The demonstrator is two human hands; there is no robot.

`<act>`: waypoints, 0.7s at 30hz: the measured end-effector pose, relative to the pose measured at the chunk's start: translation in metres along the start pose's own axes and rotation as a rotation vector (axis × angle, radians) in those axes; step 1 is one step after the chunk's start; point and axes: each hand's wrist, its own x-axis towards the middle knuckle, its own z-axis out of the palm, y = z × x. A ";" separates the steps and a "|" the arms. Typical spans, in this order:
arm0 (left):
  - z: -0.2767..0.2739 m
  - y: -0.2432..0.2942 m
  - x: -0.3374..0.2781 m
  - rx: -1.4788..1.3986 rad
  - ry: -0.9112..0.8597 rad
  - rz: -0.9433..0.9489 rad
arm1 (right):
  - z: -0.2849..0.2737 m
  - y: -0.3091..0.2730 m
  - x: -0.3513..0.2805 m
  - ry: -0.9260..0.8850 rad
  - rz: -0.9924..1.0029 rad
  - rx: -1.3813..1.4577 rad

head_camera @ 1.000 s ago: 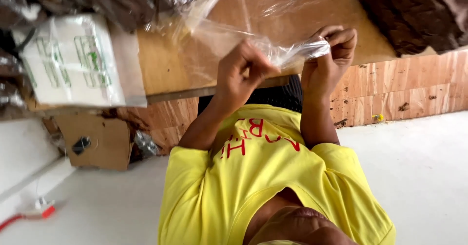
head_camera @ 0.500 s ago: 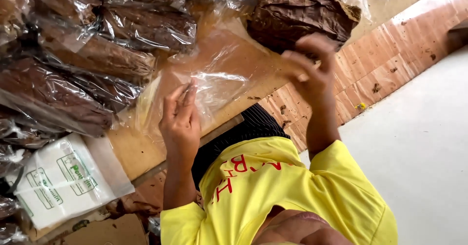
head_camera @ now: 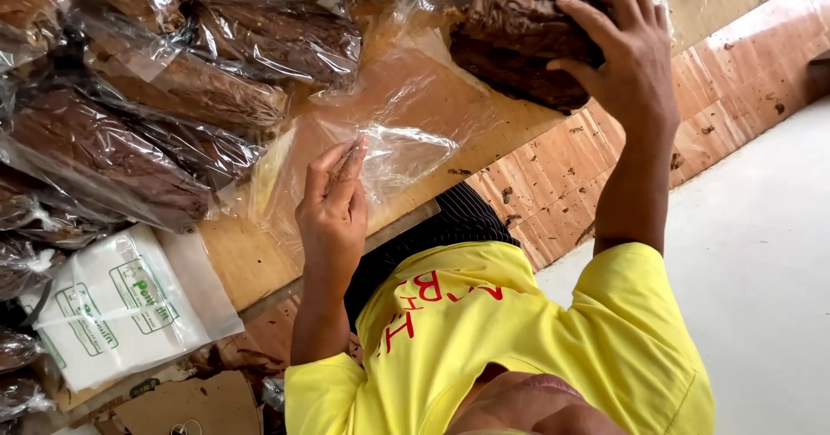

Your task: The person is manually placing brown blocks into clear plastic bags and stacking them.

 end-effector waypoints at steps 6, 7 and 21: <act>-0.001 0.000 0.001 -0.006 -0.005 0.006 | 0.006 0.016 -0.007 0.262 0.013 0.107; -0.002 0.004 0.003 -0.002 -0.004 -0.001 | 0.000 0.012 -0.010 0.258 0.010 0.113; 0.046 -0.014 0.034 0.092 -0.161 -0.057 | -0.006 -0.091 -0.067 0.175 0.107 0.793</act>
